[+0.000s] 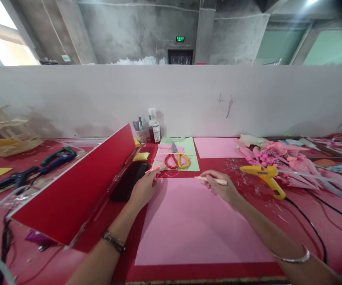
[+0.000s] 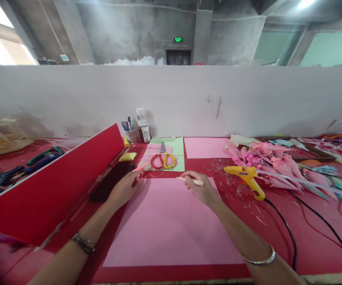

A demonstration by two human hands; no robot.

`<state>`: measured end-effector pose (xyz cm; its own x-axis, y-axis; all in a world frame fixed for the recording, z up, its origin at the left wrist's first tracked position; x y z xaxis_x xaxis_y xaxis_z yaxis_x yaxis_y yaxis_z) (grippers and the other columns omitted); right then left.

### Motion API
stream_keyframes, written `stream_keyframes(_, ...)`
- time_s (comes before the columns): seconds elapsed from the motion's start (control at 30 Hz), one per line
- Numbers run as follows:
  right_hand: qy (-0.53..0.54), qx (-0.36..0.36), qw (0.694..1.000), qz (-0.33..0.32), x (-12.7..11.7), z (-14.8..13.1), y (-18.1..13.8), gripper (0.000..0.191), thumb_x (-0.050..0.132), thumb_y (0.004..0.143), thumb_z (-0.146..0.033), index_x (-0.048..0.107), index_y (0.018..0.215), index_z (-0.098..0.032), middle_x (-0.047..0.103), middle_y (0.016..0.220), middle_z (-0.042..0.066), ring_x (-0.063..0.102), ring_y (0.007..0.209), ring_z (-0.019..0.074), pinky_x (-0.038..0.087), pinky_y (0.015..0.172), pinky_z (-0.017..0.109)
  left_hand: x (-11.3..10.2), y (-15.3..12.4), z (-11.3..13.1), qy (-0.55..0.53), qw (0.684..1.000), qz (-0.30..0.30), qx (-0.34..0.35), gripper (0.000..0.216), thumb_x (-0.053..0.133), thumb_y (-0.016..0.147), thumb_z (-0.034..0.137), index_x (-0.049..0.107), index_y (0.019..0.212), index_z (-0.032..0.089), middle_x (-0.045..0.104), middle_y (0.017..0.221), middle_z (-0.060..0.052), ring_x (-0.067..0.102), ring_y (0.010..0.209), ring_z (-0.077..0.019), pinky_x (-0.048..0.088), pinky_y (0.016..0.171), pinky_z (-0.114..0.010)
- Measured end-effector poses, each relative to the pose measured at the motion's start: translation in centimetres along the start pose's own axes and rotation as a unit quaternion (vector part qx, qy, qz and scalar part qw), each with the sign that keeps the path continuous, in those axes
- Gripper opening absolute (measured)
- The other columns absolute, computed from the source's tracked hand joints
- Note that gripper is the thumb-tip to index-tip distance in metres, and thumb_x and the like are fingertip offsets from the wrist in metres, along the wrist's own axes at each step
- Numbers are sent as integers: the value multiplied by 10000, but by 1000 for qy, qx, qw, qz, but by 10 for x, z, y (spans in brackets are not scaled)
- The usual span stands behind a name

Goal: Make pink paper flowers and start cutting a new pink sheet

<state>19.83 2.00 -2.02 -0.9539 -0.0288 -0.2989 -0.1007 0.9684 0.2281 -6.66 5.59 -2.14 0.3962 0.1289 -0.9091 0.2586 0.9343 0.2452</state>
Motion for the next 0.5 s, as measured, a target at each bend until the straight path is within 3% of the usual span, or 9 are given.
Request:
stream_keyframes(0.13,28,18,999,25,-4,3,2,248,489,782,-400,569,870,-182,536,602,-10,505,523,104,355,397,180,-2,1,0,33,999,-13,8,252,418,794,193,546,1011,200,574,1033,-54,574,821,-158,415,706,-237)
stream_keyframes(0.27,95,5,995,-14,4,-23,-1,292,473,788,-413,594,858,-156,586,676,23,566,600,119,458,562,247,2,2,1,46,998,-38,30,230,418,797,198,567,973,207,598,999,-48,579,826,-158,416,701,-227)
stream_keyframes(0.4,66,-57,992,-90,39,-56,-2,187,586,725,-327,565,667,-150,534,575,-16,483,498,74,389,464,195,7,3,1,57,996,-50,37,247,403,816,217,543,1020,210,585,1044,-49,574,884,-156,415,740,-222)
stream_keyframes(0.5,99,-19,978,-184,75,-58,1,226,538,752,-304,443,592,-174,431,429,-72,391,378,52,317,375,171,10,2,2,74,995,-52,30,260,365,846,268,521,1046,208,583,1039,-57,578,884,-166,418,733,-236)
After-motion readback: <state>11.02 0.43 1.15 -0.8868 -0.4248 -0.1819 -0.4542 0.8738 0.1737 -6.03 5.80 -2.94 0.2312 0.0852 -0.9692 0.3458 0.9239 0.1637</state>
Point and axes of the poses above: each hand's wrist, its own y-axis towards the middle knuckle, its own x-axis out of the palm, z = x × y, the point moved 3 cm from there along y, towards the middle knuckle
